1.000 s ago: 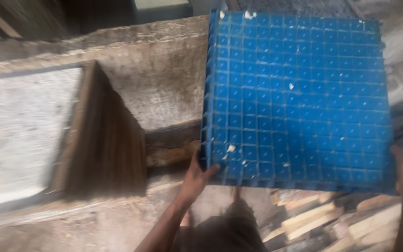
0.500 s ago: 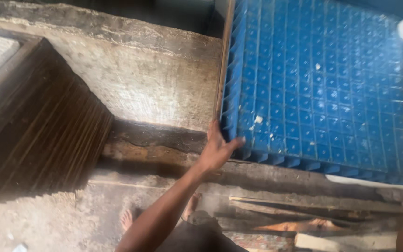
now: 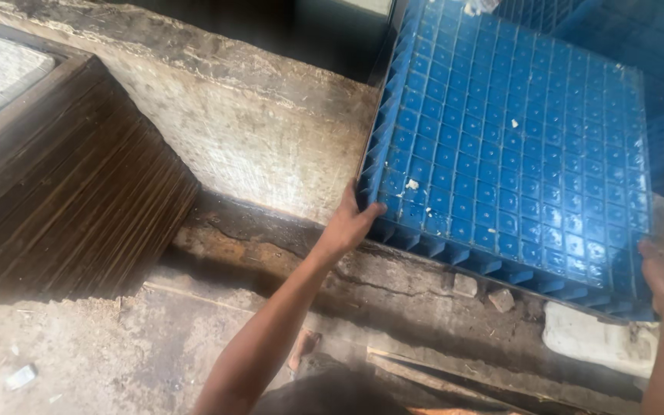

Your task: The person scoops a white curd-like substance from a large steaming pot and presses it into rectangular blocks by hand. They repeatedly shape the blocks and place them on a blue plastic tray, occasionally moving the tray to a nearby surface.

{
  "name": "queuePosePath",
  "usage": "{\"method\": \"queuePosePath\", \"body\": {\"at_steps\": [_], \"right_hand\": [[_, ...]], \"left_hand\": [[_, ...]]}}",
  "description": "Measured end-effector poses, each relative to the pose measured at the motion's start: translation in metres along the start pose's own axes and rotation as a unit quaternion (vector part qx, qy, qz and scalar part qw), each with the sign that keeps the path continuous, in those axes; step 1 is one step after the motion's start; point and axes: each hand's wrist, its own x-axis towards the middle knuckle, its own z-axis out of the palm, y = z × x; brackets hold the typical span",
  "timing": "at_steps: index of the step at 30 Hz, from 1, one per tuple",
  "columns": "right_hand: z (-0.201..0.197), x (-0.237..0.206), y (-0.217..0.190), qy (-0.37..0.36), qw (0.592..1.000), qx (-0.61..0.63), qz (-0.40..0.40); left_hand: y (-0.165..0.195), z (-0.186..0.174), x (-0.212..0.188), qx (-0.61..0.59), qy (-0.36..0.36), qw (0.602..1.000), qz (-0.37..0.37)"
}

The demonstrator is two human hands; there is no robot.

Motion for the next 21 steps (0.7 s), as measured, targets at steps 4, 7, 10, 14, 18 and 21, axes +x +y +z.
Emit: {"method": "queuePosePath", "body": {"at_steps": [4, 7, 10, 14, 18, 21], "right_hand": [[0.003, -0.008, -0.006, 0.012, 0.999, 0.008, -0.029], [0.005, -0.022, -0.011, 0.046, 0.998, -0.044, -0.015], [0.002, -0.039, -0.013, 0.071, 0.977, -0.142, -0.143], [0.004, -0.068, -0.008, 0.183, 0.937, -0.191, -0.227], [0.028, -0.113, 0.001, 0.260, 0.899, -0.158, -0.316], [0.066, -0.167, 0.004, 0.290, 0.859, -0.113, -0.407]], "left_hand": [[0.005, 0.000, 0.001, -0.038, -0.018, 0.999, 0.001], [0.011, 0.000, 0.001, -0.056, -0.011, 0.998, -0.016], [0.017, -0.002, -0.006, -0.072, 0.006, 0.997, 0.011], [0.016, -0.013, -0.028, -0.100, -0.012, 0.992, -0.072], [-0.030, -0.041, -0.060, -0.073, -0.011, 0.996, -0.057], [-0.115, -0.081, -0.101, -0.117, 0.009, 0.989, -0.095]]}}
